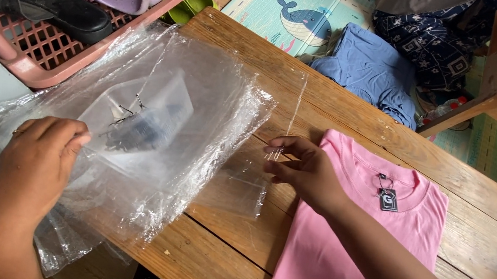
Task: The person folds a pink t-shirt on a wooden table, attaches a tag to the collar, places it into a plastic bag, and then unfolds the shirt to use a lint roller on it.
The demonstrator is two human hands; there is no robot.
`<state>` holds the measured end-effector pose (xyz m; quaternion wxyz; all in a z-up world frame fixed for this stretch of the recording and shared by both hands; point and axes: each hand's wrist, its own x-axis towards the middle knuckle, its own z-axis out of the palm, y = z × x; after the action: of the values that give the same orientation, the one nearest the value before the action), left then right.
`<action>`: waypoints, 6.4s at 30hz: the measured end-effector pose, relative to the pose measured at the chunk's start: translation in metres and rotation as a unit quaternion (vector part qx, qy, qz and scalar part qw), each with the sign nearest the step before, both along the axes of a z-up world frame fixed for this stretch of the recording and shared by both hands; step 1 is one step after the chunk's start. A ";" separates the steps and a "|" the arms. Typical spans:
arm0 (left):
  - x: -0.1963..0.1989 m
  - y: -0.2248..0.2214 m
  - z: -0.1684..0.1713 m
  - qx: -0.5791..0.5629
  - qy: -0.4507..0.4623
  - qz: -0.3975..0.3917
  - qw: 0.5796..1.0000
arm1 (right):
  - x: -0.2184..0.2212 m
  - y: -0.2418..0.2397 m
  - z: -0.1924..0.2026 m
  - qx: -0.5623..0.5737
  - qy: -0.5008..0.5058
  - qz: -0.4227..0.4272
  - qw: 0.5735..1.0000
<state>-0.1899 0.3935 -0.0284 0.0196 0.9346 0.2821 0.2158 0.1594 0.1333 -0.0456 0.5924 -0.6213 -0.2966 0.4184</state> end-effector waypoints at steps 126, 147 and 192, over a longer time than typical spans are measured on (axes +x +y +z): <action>0.289 -0.141 -0.031 -0.074 -0.197 -0.490 0.846 | 0.127 -0.249 0.004 -0.173 -0.548 -0.117 0.810; 0.184 -0.160 0.151 0.053 -0.399 -0.382 0.832 | 0.119 -0.283 -0.014 -0.470 -0.294 -0.145 0.820; 0.323 -0.230 -0.041 -0.085 0.244 -0.352 0.900 | 0.069 -0.276 0.019 -0.476 -0.554 -0.067 0.680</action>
<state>0.1333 0.1635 -0.0697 0.1044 0.9911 -0.0519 -0.0647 0.2288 -0.1426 -0.0263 -0.0290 -0.9559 -0.2893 0.0416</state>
